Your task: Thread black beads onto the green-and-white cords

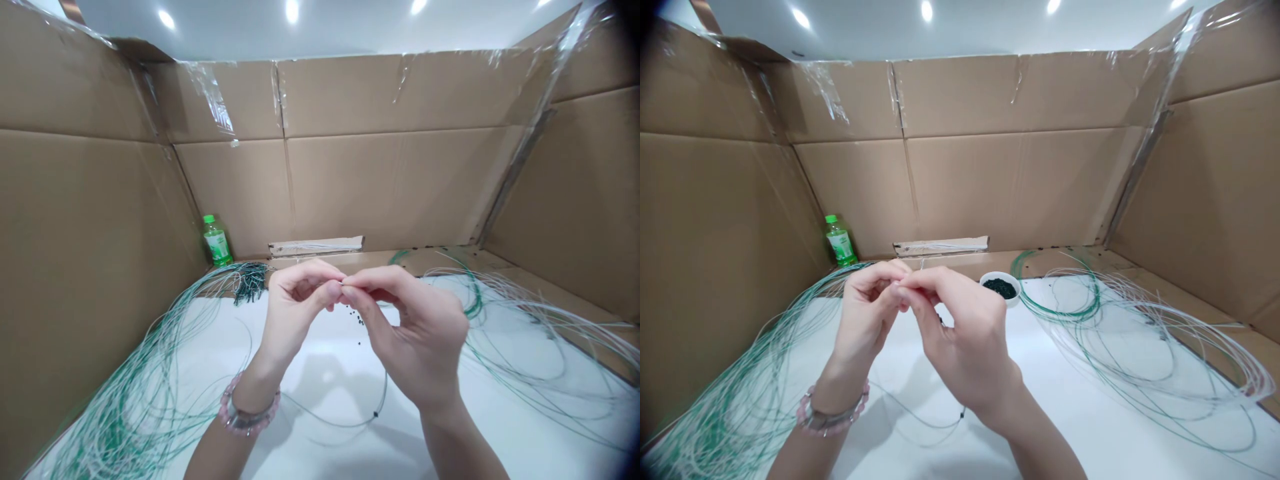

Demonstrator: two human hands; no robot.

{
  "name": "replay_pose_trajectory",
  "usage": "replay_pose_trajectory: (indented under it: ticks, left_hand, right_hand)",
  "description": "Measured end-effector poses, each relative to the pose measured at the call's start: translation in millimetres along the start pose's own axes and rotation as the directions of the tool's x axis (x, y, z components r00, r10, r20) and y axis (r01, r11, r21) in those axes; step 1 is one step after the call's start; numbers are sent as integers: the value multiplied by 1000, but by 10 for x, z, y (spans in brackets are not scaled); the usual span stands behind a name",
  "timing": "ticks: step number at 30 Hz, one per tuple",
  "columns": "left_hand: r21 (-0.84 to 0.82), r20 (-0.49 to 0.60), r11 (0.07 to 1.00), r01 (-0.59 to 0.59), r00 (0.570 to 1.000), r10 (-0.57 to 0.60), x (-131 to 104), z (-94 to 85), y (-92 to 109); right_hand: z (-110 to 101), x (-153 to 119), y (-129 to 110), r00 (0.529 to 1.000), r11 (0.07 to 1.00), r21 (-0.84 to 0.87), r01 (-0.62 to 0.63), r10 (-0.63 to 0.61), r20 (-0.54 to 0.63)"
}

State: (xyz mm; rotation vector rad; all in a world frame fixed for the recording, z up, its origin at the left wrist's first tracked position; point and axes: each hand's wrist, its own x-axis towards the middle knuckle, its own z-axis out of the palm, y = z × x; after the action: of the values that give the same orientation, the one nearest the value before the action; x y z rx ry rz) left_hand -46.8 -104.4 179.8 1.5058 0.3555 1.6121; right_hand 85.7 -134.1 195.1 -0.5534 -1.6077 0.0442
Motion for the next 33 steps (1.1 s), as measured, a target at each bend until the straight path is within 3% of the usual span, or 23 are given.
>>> replay_pose_trajectory:
  ticks: [4, 9, 17, 24, 33]
  left_hand:
    - [49, -43, 997, -60, 997, 62, -5, 15, -18]
    - [215, -90, 959, -188, 973, 211, -7, 27, 44]
    - [354, -66, 908, -225, 962, 264, -31, 35, 108]
    - [450, -17, 855, -258, 955, 297, -30, 3, 105]
    - [618, 127, 696, -366, 920, 371, -29, -60, 121]
  right_hand:
    - [5, 8, -4, 1000, 999, 37, -26, 26, 0]
    - [-61, 14, -22, 999, 983, -183, 28, -32, -22]
    - [-97, 48, -18, 986, 953, -255, 161, -144, 83]
    - [-139, 48, 6, 980, 951, -258, 172, -137, 147]
    - [-216, 41, 57, 964, 928, -307, 210, -145, 221]
